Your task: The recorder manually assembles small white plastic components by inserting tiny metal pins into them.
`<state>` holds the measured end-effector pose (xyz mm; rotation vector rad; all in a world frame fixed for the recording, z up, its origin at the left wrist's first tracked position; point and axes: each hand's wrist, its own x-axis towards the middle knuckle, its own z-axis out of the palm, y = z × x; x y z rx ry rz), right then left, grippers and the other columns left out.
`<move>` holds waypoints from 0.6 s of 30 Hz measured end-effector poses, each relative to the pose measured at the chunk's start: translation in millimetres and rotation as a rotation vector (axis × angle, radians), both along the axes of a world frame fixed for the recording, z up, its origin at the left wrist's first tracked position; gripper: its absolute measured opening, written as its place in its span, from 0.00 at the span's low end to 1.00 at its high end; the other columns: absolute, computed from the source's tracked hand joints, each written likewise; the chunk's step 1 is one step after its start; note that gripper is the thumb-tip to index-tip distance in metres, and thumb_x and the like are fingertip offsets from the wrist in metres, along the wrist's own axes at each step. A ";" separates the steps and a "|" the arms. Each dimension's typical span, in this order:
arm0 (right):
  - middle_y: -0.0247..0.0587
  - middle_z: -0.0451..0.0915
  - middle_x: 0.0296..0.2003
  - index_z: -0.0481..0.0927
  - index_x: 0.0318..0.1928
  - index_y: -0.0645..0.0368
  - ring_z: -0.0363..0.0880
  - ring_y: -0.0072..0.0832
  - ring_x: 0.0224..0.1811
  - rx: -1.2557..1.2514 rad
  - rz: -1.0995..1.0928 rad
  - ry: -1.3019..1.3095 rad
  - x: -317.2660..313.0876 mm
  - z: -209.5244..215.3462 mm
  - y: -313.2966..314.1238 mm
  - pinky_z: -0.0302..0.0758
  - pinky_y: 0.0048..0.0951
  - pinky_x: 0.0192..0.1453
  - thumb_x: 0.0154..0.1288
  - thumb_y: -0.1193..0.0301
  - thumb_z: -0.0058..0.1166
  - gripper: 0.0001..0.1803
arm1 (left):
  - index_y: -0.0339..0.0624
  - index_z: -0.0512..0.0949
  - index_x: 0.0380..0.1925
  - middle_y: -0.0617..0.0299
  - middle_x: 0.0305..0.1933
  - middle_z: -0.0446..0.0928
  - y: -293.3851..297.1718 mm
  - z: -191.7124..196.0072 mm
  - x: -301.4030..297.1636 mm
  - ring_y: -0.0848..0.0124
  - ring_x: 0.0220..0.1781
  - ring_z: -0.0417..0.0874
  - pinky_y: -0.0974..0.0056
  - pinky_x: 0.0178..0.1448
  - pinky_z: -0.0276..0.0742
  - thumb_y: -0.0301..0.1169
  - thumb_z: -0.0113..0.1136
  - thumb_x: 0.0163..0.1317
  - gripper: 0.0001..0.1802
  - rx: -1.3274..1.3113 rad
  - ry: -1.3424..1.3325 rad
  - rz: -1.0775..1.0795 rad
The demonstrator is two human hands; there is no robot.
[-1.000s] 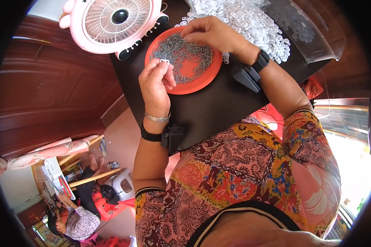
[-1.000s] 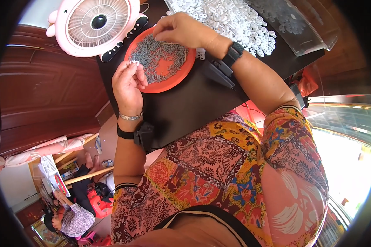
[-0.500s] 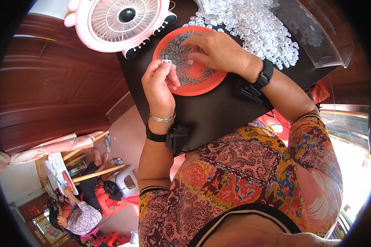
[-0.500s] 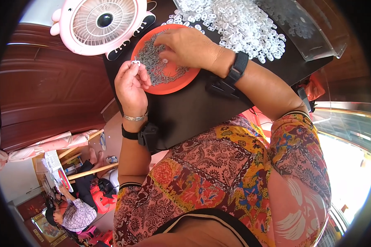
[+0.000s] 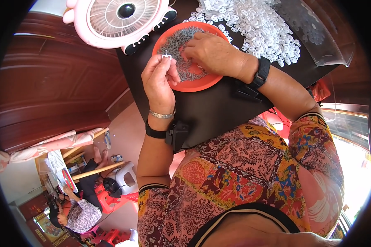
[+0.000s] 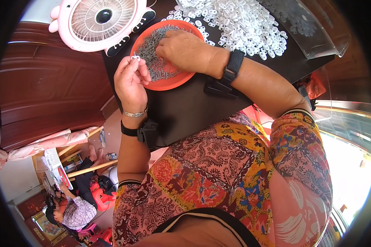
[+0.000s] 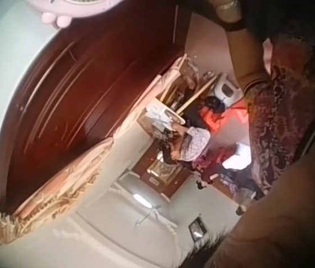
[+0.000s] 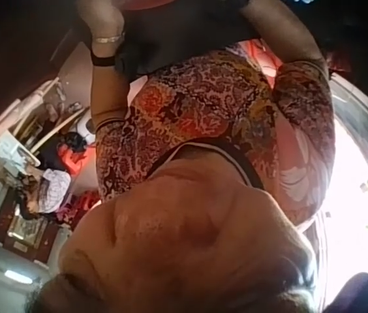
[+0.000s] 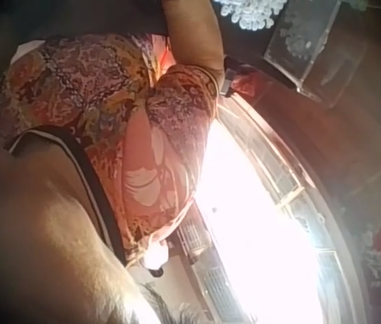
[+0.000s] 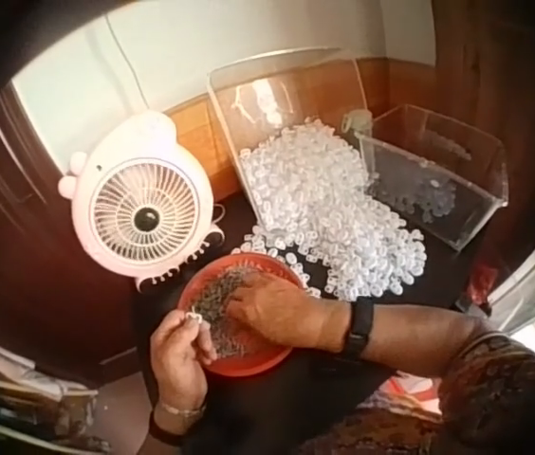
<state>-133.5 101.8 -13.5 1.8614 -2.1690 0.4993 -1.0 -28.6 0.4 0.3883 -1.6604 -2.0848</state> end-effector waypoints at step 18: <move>0.40 0.78 0.32 0.80 0.33 0.54 0.78 0.39 0.39 -0.263 -0.415 0.034 -55.9 12.7 23.7 0.77 0.39 0.41 0.56 0.64 0.57 0.09 | 0.39 0.73 0.27 0.67 0.18 0.70 7.6 1.5 -0.7 0.79 0.18 0.68 0.76 0.22 0.58 0.31 0.49 0.65 0.10 -0.024 -0.007 -0.043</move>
